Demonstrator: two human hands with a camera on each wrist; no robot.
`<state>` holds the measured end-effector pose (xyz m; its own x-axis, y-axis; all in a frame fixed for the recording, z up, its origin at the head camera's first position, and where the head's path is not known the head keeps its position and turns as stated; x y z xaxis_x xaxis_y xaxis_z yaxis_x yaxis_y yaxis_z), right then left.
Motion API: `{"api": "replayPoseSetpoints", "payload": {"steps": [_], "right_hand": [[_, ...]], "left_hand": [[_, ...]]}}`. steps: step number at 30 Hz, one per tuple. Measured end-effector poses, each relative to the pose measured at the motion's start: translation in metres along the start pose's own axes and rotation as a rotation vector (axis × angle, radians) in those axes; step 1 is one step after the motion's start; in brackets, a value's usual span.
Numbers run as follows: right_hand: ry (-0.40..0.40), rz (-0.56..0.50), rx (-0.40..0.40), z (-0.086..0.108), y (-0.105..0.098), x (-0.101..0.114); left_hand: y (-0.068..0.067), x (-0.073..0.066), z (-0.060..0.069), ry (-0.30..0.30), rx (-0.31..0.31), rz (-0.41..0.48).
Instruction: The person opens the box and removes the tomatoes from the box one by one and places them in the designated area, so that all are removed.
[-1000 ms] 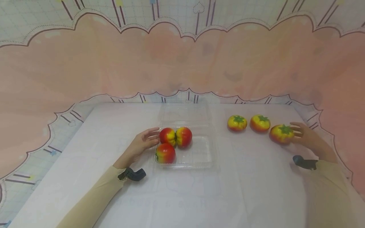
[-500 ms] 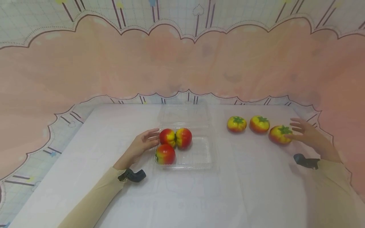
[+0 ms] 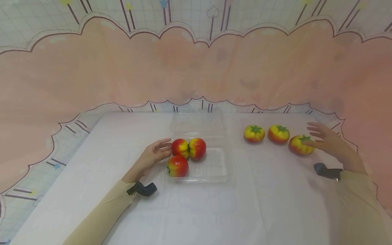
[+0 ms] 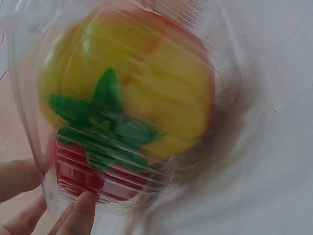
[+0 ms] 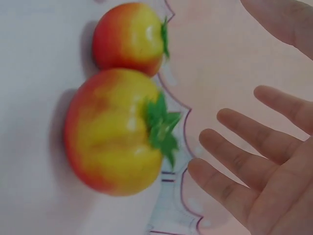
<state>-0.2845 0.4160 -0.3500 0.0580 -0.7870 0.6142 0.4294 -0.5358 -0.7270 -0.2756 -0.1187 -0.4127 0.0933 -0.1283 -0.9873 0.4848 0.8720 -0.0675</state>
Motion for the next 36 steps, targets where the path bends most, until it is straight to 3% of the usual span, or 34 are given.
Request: {"api": "replayPoseSetpoints", "payload": {"steps": [9,15,23,31,36], "right_hand": [[-0.063,0.092,-0.031,0.003,-0.002,0.026],[-0.171,0.098,-0.065,0.004,-0.003,0.048],[-0.170,0.177,-0.059,0.003,0.001,0.083],[-0.226,0.187,-0.047,0.002,0.005,0.114],[-0.208,0.212,-0.044,-0.001,0.007,0.128]], "left_hand": [[0.000,0.001,0.000,0.002,0.000,0.008],[0.000,0.001,-0.001,0.006,0.000,0.004],[0.000,0.000,-0.001,0.012,0.000,0.001],[-0.001,0.001,-0.002,0.012,0.001,0.003],[-0.001,0.002,-0.002,0.006,-0.003,0.005]]}}
Point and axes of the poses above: each hand's wrist, its own z-axis away from the middle knuckle, its own y-axis out of the palm, x = y × z, the point moved 7 cm from there along -z, towards the middle knuckle, and after that the axes turned 12 degrees about x, right-handed, at the moved point
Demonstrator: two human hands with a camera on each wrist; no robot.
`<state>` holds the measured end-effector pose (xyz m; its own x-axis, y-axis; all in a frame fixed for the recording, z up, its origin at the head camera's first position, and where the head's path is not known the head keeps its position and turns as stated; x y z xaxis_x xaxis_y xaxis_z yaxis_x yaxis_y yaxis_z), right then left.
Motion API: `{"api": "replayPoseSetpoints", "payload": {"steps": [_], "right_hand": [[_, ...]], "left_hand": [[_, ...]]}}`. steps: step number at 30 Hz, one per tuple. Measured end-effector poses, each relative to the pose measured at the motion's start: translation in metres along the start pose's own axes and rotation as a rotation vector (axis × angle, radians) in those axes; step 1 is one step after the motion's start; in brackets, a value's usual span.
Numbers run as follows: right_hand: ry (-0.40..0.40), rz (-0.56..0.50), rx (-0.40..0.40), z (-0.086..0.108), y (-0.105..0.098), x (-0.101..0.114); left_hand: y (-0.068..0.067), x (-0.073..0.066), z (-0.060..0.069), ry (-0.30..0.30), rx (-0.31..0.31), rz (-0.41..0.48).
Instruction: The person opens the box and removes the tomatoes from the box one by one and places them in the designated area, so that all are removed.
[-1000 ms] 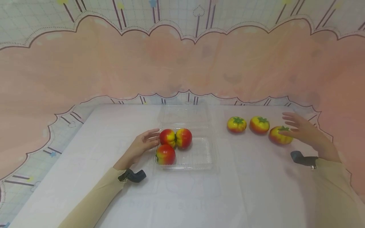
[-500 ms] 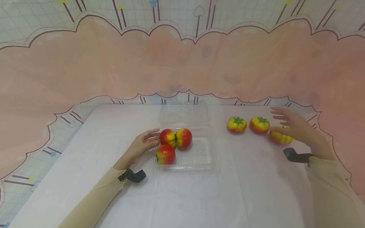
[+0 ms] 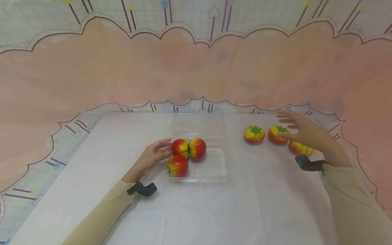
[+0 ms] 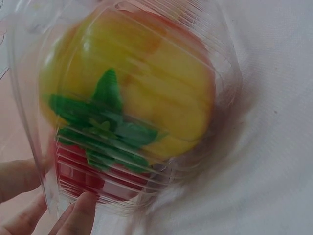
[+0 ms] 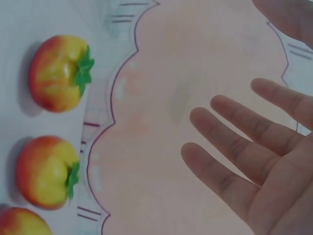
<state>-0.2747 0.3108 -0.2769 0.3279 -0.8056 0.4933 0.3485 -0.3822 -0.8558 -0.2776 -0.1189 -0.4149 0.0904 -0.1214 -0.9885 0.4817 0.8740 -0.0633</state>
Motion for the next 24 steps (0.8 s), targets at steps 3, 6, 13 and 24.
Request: {"api": "replayPoseSetpoints", "payload": {"steps": [3,6,13,24], "right_hand": [[0.012,0.003,0.008,-0.004,0.001,0.005],[0.002,0.009,0.013,-0.008,0.002,0.011],[-0.020,0.007,0.049,-0.021,0.008,0.024],[-0.106,0.002,0.109,-0.042,0.025,0.055]], "left_hand": [[0.000,0.000,0.000,-0.001,0.001,0.003],[0.000,0.001,0.000,-0.002,0.000,0.003],[0.000,0.001,0.001,-0.004,-0.003,0.000],[0.000,-0.001,0.001,-0.007,-0.004,-0.011]]}}
Point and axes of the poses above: each hand's wrist, its own z-axis away from the middle knuckle, its own y-axis out of the palm, x = y × z, the point moved 7 cm from there along -z, towards the middle knuckle, and after that the axes turned 12 degrees about x, right-handed, at the moved point
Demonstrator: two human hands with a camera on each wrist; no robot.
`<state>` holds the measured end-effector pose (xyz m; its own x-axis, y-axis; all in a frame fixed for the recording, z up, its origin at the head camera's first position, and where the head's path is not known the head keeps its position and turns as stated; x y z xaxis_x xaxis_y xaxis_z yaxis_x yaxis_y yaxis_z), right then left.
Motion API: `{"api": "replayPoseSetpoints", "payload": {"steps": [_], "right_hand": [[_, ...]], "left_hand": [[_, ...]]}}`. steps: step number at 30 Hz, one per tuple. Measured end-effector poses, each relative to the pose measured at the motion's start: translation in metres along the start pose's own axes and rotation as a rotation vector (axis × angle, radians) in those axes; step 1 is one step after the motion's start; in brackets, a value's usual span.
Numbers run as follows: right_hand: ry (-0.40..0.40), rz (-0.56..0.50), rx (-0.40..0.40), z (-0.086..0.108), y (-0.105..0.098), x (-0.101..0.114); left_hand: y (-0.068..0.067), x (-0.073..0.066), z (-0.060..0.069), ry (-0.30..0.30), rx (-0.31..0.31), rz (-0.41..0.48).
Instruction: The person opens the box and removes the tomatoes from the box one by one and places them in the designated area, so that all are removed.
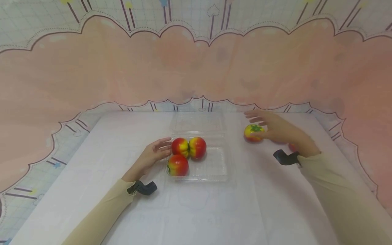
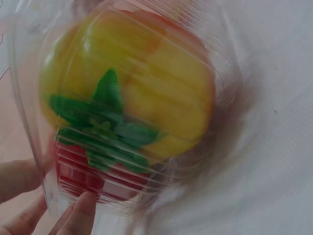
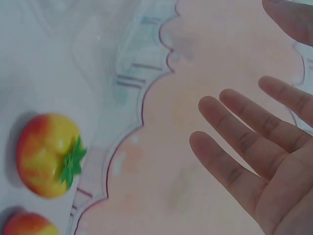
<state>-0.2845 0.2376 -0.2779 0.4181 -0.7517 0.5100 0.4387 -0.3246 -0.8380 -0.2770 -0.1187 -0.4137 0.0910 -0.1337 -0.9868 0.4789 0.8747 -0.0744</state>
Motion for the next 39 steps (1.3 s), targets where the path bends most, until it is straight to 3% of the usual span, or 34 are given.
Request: {"api": "replayPoseSetpoints", "payload": {"steps": [7,19,31,39], "right_hand": [[-0.049,0.009,0.102,-0.017,0.017,0.023],[-0.137,0.003,0.119,-0.046,0.046,0.052],[-0.083,-0.121,0.172,-0.076,0.069,0.060],[-0.077,-0.127,0.174,-0.090,0.075,0.069]], "left_hand": [[0.001,-0.001,0.001,-0.002,0.006,0.009],[0.001,0.001,0.000,-0.004,0.011,0.016],[0.001,0.000,0.001,0.007,0.017,0.020],[0.001,0.000,0.000,0.009,0.013,0.019]]}}
Point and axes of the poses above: each hand's wrist, its own z-axis away from the middle knuckle, its own y-axis out of the palm, x = y × z, the point moved 7 cm from there along -z, towards the middle knuckle, and after that the axes turned 12 degrees about x, right-handed, at the moved point
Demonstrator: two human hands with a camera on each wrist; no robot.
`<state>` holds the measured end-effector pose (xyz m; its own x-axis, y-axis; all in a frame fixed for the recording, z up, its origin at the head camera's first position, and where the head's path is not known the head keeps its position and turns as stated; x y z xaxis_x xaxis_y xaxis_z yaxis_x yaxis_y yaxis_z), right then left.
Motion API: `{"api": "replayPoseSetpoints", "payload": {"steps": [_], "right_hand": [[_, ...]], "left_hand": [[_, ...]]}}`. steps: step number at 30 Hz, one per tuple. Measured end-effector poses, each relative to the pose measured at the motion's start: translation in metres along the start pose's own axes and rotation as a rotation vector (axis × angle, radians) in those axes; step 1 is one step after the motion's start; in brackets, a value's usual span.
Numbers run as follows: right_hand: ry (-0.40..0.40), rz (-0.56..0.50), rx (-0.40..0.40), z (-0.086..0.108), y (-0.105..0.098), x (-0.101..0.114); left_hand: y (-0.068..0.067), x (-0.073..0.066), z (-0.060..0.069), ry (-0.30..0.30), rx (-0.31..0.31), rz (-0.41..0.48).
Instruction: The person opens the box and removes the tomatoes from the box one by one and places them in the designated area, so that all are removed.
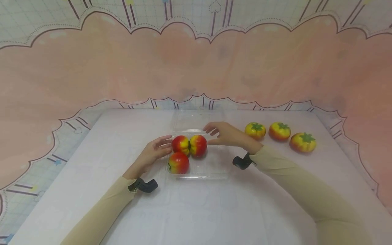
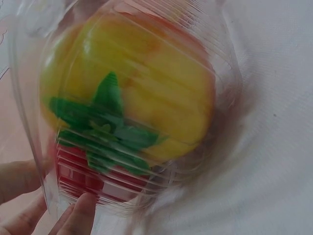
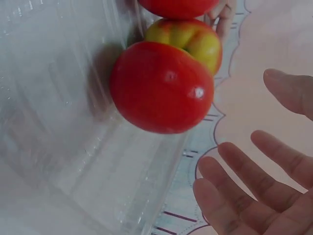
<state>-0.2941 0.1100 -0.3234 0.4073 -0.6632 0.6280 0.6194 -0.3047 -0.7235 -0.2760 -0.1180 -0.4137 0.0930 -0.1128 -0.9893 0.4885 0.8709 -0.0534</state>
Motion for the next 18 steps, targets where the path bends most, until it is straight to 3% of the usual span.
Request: {"api": "replayPoseSetpoints", "payload": {"steps": [8,18], "right_hand": [[0.005,-0.030,-0.028,-0.014,0.006,-0.001],[0.091,-0.005,-0.049,-0.028,0.015,-0.007]], "left_hand": [[0.000,0.000,-0.001,0.002,-0.004,-0.002],[-0.001,0.001,-0.001,0.016,0.001,-0.009]]}}
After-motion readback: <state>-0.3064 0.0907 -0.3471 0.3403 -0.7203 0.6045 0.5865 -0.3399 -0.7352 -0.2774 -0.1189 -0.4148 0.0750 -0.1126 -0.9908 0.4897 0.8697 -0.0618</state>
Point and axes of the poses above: each hand's wrist, its own z-axis away from the middle knuckle, its own y-axis out of the palm, x = y × z, the point moved 7 cm from there along -z, towards the middle knuckle, and after that the axes turned 12 degrees about x, right-handed, at the moved point
